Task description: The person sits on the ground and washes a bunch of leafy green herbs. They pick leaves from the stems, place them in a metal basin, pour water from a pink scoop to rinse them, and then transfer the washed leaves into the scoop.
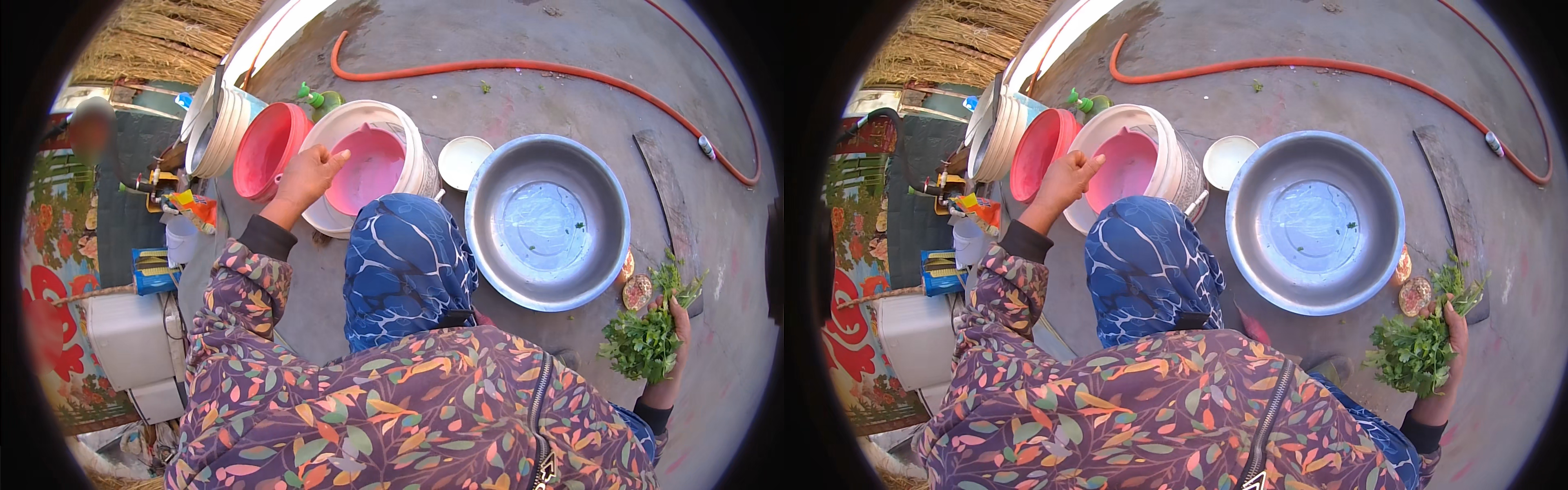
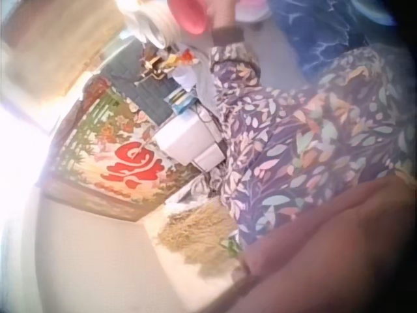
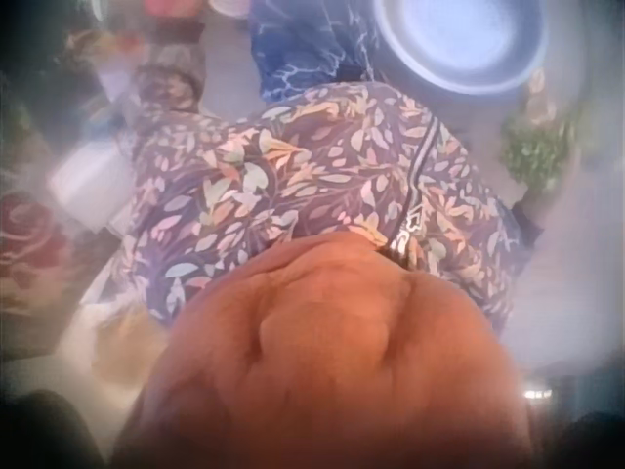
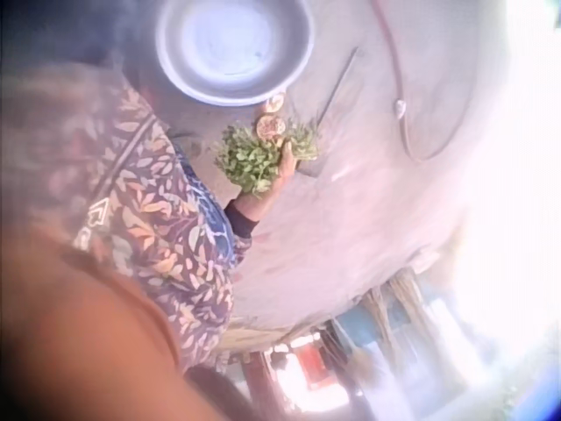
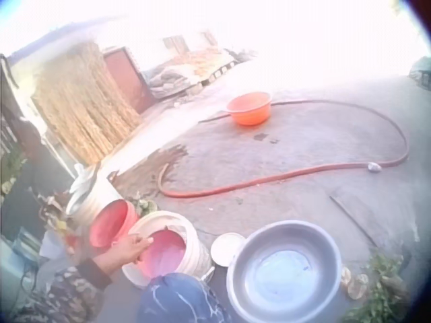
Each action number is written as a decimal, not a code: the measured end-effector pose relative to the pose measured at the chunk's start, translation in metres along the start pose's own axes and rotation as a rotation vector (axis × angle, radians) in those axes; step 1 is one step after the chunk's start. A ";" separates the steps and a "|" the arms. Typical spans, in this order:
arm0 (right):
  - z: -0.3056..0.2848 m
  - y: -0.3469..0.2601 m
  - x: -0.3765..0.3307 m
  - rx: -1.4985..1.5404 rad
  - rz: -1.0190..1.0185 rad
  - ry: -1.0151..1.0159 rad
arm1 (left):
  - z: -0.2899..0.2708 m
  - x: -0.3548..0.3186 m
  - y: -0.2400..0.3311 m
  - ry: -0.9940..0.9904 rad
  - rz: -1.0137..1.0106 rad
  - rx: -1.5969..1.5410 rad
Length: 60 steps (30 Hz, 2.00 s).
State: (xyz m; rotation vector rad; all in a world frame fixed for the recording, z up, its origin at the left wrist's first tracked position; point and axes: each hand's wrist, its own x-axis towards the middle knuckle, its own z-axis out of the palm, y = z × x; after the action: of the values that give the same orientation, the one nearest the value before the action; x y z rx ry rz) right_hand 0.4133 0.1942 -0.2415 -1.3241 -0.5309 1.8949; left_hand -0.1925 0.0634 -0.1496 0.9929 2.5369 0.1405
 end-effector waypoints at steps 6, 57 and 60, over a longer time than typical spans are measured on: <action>0.027 -0.007 -0.001 -0.111 0.035 0.053 | -0.003 0.011 -0.023 0.040 0.173 0.537; 0.013 0.024 0.008 0.237 0.075 -0.028 | 0.067 0.008 0.180 -0.250 0.936 0.201; 0.012 0.028 0.009 0.253 0.100 -0.047 | 0.066 0.002 0.187 -0.054 1.099 0.375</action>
State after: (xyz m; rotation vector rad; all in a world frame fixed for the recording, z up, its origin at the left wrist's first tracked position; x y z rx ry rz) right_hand 0.3908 0.1841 -0.2622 -1.1616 -0.2412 2.0037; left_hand -0.0495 0.1999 -0.1659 2.3801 1.7079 -0.0632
